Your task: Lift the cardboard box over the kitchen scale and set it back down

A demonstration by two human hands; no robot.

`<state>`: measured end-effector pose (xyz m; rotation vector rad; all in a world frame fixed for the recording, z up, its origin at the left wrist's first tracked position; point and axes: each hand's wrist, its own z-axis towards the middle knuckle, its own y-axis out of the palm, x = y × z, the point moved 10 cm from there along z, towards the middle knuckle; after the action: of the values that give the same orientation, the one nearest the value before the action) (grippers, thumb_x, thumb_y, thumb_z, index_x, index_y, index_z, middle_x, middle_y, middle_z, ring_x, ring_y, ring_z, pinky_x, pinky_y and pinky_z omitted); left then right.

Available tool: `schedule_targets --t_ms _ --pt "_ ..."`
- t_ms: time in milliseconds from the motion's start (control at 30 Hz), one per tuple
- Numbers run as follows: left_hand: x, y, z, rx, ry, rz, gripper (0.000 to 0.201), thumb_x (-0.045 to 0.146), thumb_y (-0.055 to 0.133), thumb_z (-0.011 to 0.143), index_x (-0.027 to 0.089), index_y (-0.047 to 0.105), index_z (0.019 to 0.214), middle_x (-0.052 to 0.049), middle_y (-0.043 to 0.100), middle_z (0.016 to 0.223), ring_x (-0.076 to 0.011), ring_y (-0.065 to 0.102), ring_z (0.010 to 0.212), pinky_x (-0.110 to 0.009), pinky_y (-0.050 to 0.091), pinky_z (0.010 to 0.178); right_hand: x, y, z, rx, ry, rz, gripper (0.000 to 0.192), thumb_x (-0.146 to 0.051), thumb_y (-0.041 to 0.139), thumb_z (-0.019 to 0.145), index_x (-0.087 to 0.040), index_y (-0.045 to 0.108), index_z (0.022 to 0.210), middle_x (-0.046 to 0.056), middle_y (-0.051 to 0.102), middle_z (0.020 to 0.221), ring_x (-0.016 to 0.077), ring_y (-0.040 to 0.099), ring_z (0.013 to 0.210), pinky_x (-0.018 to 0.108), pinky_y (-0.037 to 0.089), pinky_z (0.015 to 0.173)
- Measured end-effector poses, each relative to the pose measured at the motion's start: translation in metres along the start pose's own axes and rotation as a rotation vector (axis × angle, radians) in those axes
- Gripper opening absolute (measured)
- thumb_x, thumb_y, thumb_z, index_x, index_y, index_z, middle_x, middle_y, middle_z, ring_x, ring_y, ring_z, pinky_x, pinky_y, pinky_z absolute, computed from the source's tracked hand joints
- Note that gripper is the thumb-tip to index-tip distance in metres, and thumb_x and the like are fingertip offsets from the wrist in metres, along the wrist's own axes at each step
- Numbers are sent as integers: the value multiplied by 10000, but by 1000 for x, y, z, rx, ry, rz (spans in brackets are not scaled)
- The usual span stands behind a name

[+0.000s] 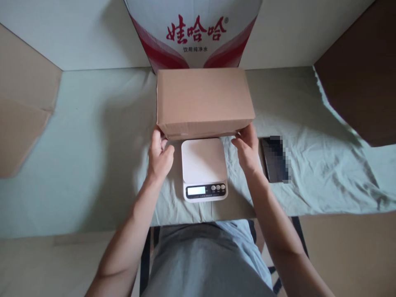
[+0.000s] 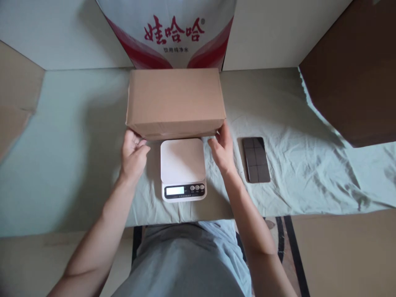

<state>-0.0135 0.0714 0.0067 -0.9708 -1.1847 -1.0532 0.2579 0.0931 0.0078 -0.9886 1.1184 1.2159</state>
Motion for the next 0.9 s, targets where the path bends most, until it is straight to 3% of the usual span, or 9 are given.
schedule_targets --t_ms 167,300,600,733,900 --pt "45 -13 -27 6 56 60 489 73 570 714 246 546 1171 -47 620 1163 -233 569 1198 -435 405 1117 -40 -11 -24 43 -60 -43 379 -350 629 781 -302 541 1146 42 594 1145 221 582 1084 400 492 959" --pt "53 -23 -59 26 14 88 409 95 574 771 262 582 1145 -31 632 1107 -218 579 1170 -426 387 1140 -52 -16 -56 59 0 -45 325 -312 647 809 -309 568 1123 38 608 1141 203 600 1077 383 499 966" --pt "32 -33 -115 33 -89 93 531 101 539 810 284 521 1308 -58 634 1238 -193 579 1215 -350 417 1113 -24 -33 -115 37 171 -71 518 -323 652 810 -307 496 1304 67 548 1342 229 546 1252 436 447 1090" --pt "19 -34 -124 34 -96 109 459 69 511 812 247 548 1234 -64 655 1212 -178 603 1182 -306 451 1065 -11 -39 -126 51 185 -47 535 -320 660 803 -299 485 1308 74 578 1321 233 574 1218 452 453 1081" --pt "-5 -47 -124 84 -93 149 476 51 508 771 228 520 1212 -58 670 1150 -163 621 1143 -266 478 1014 1 -48 -127 115 167 -30 614 -370 660 791 -285 445 1360 81 509 1414 257 525 1288 472 418 1110"
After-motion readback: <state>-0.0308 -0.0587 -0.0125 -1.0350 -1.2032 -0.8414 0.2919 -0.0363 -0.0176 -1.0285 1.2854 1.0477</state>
